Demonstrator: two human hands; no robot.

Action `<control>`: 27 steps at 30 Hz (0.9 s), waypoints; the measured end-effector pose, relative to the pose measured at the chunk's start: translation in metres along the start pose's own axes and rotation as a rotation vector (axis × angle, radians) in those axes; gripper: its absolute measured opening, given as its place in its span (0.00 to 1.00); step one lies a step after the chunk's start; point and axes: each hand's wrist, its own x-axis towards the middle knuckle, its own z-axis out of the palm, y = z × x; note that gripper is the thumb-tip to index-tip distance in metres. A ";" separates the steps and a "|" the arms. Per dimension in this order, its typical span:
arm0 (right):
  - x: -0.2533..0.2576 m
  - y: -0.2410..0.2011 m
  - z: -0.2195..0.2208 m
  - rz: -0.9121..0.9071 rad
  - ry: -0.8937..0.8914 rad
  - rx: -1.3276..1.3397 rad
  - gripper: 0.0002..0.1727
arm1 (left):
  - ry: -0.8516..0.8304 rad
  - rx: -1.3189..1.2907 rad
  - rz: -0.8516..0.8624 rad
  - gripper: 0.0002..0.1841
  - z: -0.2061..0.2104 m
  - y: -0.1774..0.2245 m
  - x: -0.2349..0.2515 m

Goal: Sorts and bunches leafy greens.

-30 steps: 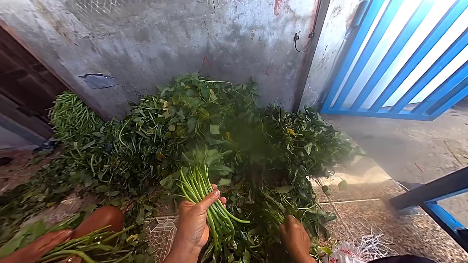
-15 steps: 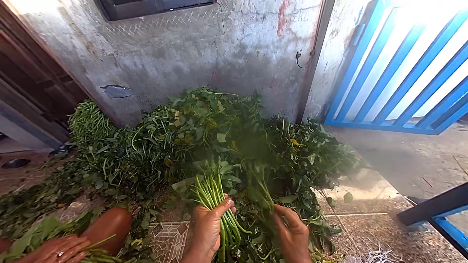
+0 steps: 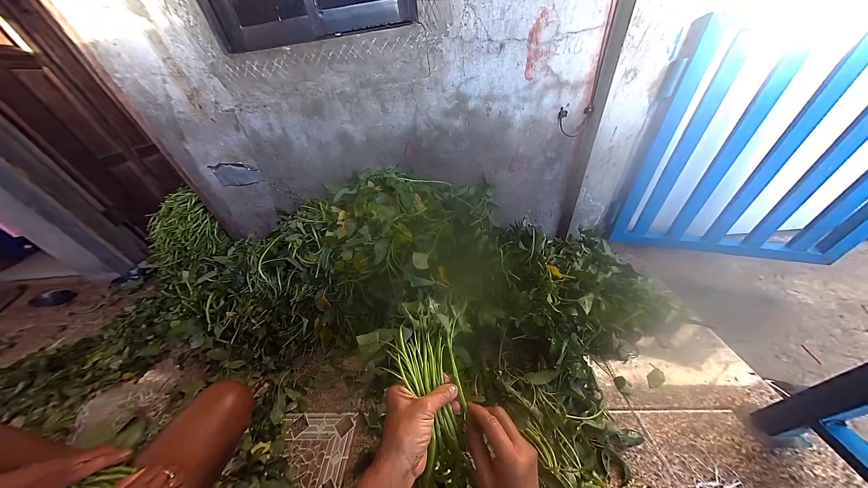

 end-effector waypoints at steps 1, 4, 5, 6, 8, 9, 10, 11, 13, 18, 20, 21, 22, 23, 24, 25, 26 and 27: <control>-0.001 0.001 0.000 0.001 0.002 0.008 0.12 | -0.007 0.007 -0.011 0.09 0.000 0.000 0.001; 0.000 -0.004 0.004 0.012 0.076 0.014 0.11 | 0.007 0.023 -0.003 0.09 0.002 -0.005 -0.002; 0.002 -0.007 0.004 0.026 0.114 0.013 0.11 | 0.028 0.017 0.009 0.09 0.004 -0.006 -0.002; 0.005 -0.010 0.004 0.042 0.155 0.010 0.11 | 0.057 0.007 0.023 0.09 0.004 -0.006 -0.002; 0.011 -0.012 0.001 0.067 0.235 -0.011 0.11 | 0.140 0.027 0.039 0.08 0.004 -0.006 0.000; 0.014 -0.012 -0.001 0.063 0.260 -0.036 0.11 | 0.178 0.063 0.044 0.07 0.003 -0.006 0.002; 0.017 -0.012 -0.003 0.045 0.274 -0.083 0.11 | 0.208 0.112 0.047 0.06 0.001 -0.006 0.004; 0.020 -0.012 -0.004 0.030 0.271 -0.158 0.11 | 0.224 0.164 0.048 0.06 0.000 -0.007 0.006; 0.027 -0.014 -0.004 0.016 0.236 -0.340 0.11 | 0.214 0.255 0.044 0.07 -0.001 -0.011 0.006; 0.028 -0.015 0.007 -0.060 0.173 -0.404 0.09 | 0.080 0.240 0.112 0.13 0.005 -0.017 0.001; 0.024 -0.016 0.009 -0.076 0.155 -0.358 0.09 | 0.048 0.188 0.096 0.14 0.007 -0.017 0.000; 0.023 -0.016 0.009 -0.082 0.150 -0.334 0.10 | 0.043 0.158 0.076 0.14 0.007 -0.017 0.001; 0.022 -0.014 0.009 -0.085 0.142 -0.308 0.11 | 0.049 0.139 0.053 0.15 0.007 -0.015 0.001; 0.021 -0.013 0.009 -0.085 0.131 -0.282 0.11 | 0.064 0.128 0.034 0.15 0.007 -0.014 0.001; 0.020 -0.012 0.009 -0.081 0.117 -0.258 0.11 | 0.079 0.129 0.019 0.15 0.006 -0.012 0.001; 0.019 -0.012 0.009 -0.070 0.099 -0.234 0.10 | 0.089 0.134 0.014 0.14 0.006 -0.011 0.002; 0.018 -0.013 0.009 -0.058 0.083 -0.213 0.10 | 0.097 0.141 0.018 0.14 0.006 -0.010 0.002; 0.015 -0.013 0.008 -0.054 0.068 -0.198 0.09 | 0.104 0.142 0.029 0.13 0.005 -0.010 0.003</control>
